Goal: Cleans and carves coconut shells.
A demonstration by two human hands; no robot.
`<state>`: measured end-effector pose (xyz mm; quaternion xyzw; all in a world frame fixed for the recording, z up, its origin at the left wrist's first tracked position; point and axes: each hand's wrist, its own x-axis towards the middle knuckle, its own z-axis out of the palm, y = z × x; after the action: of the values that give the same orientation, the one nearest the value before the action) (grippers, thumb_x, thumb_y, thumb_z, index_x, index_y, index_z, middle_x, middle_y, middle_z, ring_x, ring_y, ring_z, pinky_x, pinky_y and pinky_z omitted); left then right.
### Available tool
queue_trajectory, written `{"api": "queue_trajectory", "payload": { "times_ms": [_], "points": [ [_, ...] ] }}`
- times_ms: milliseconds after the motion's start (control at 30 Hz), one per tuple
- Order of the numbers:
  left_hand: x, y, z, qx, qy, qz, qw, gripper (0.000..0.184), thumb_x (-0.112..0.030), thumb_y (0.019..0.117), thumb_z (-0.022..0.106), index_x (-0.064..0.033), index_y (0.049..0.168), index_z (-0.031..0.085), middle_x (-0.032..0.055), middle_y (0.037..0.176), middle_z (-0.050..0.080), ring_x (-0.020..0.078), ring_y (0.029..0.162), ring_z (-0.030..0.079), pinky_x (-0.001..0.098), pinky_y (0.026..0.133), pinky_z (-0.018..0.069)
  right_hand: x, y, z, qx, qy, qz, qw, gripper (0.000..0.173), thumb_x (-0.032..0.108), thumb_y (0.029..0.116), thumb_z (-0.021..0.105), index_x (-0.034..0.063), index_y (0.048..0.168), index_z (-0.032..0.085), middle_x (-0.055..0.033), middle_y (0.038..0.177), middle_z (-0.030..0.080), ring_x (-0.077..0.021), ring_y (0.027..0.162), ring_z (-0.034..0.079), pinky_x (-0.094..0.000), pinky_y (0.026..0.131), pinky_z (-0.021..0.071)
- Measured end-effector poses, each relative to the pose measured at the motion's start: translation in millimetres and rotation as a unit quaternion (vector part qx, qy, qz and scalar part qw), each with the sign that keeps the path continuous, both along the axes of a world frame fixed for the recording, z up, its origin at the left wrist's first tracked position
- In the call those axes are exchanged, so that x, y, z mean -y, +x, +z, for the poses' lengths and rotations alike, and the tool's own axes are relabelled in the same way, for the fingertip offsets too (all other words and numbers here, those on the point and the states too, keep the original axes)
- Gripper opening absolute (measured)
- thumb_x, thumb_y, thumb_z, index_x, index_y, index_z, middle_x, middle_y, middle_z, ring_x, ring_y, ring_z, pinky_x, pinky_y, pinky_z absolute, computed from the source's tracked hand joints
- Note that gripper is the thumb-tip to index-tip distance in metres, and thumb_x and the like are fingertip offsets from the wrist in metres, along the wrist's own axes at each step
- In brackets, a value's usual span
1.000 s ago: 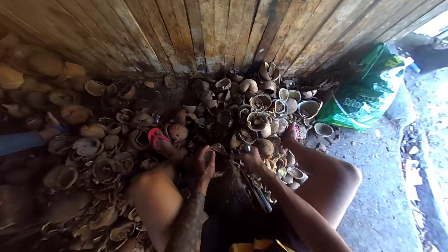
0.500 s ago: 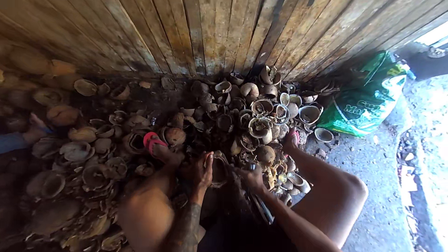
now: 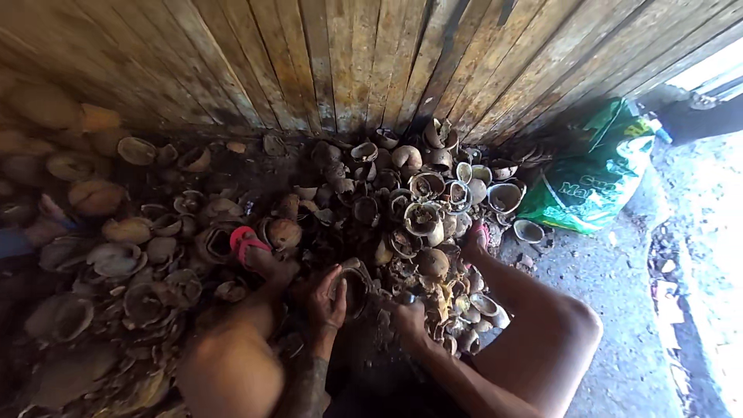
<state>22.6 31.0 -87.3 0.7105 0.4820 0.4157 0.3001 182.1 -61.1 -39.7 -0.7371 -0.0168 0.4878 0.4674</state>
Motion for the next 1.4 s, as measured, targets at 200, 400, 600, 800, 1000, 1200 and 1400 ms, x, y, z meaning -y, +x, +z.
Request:
{"api": "queue_trajectory", "payload": {
  "times_ms": [200,400,600,800,1000,1200,1400],
  "points": [
    [2.7,6.9,7.4,-0.005,-0.024,0.028,0.999,0.031,-0.015,0.0967,0.056,0.0041,0.111,0.075,0.017,0.114,0.075,0.0203,0.11,0.072,0.0353,0.102,0.0542,-107.9,76.5,-13.9,0.12,0.153,0.505,0.841,0.039,0.011,0.0666,0.089,0.0019,0.095,0.063,-0.0028,0.081,0.061,-0.01,0.072,0.058,-0.0309,0.072,0.0527],
    [4.6,13.8,22.1,-0.058,-0.016,0.09,0.994,0.027,-0.024,0.1019,0.06,-0.0056,0.106,0.079,0.0097,0.098,0.078,0.0164,0.093,0.074,0.0397,0.093,0.0584,-99.4,46.2,32.1,0.214,0.121,0.583,0.774,0.052,0.026,0.0739,0.087,0.0029,0.116,0.067,-0.0159,0.1,0.069,-0.0297,0.092,0.067,-0.0542,0.085,0.0541],
    [6.6,14.8,19.1,-0.036,0.007,0.084,0.996,0.026,-0.018,0.0995,0.059,-0.0023,0.105,0.079,0.0119,0.104,0.077,0.0162,0.1,0.074,0.0346,0.096,0.0581,9.4,11.7,39.6,0.242,0.153,0.179,0.941,0.023,0.017,0.077,0.081,0.0096,0.087,0.062,0.0053,0.067,0.056,-0.0031,0.056,0.053,-0.0228,0.055,0.0481],
    [16.3,22.9,31.9,-0.063,-0.037,0.112,0.991,0.029,-0.019,0.0997,0.059,0.0015,0.111,0.076,0.0165,0.107,0.076,0.0242,0.103,0.074,0.041,0.098,0.0574,26.4,-10.9,38.7,0.265,0.16,0.125,0.943,0.019,0.013,0.0783,0.077,0.0116,0.08,0.058,0.0053,0.065,0.053,-0.0041,0.055,0.05,-0.0235,0.053,0.0449],
    [27.8,31.1,25.2,-0.052,-0.03,0.15,0.987,0.03,-0.016,0.1017,0.055,0.004,0.114,0.074,0.0191,0.113,0.075,0.0246,0.108,0.073,0.0389,0.1,0.0554,27.4,-4.9,39.0,0.231,0.145,0.185,0.944,0.018,0.013,0.0785,0.076,0.0105,0.082,0.058,0.0047,0.066,0.054,-0.0044,0.056,0.051,-0.0234,0.055,0.0458],
    [24.7,30.3,34.7,-0.071,-0.08,0.146,0.983,0.029,-0.011,0.1011,0.055,0.0071,0.116,0.072,0.0236,0.116,0.073,0.0311,0.111,0.071,0.0438,0.102,0.0531,5.8,-18.1,44.6,0.229,0.083,0.16,0.957,0.019,0.01,0.0768,0.077,0.0095,0.081,0.059,0.0031,0.065,0.054,-0.0064,0.055,0.051,-0.027,0.055,0.0462],
    [19.3,17.8,15.1,-0.051,-0.084,0.108,0.989,0.027,-0.007,0.1012,0.052,0.0064,0.111,0.073,0.0214,0.121,0.071,0.0283,0.12,0.067,0.0404,0.108,0.0501,-33.0,44.5,-31.6,0.185,0.168,0.209,0.946,0.032,0.015,0.0643,0.089,0.01,0.079,0.061,0.0043,0.069,0.061,-0.0043,0.062,0.058,-0.0263,0.062,0.0532]
  ]
}}
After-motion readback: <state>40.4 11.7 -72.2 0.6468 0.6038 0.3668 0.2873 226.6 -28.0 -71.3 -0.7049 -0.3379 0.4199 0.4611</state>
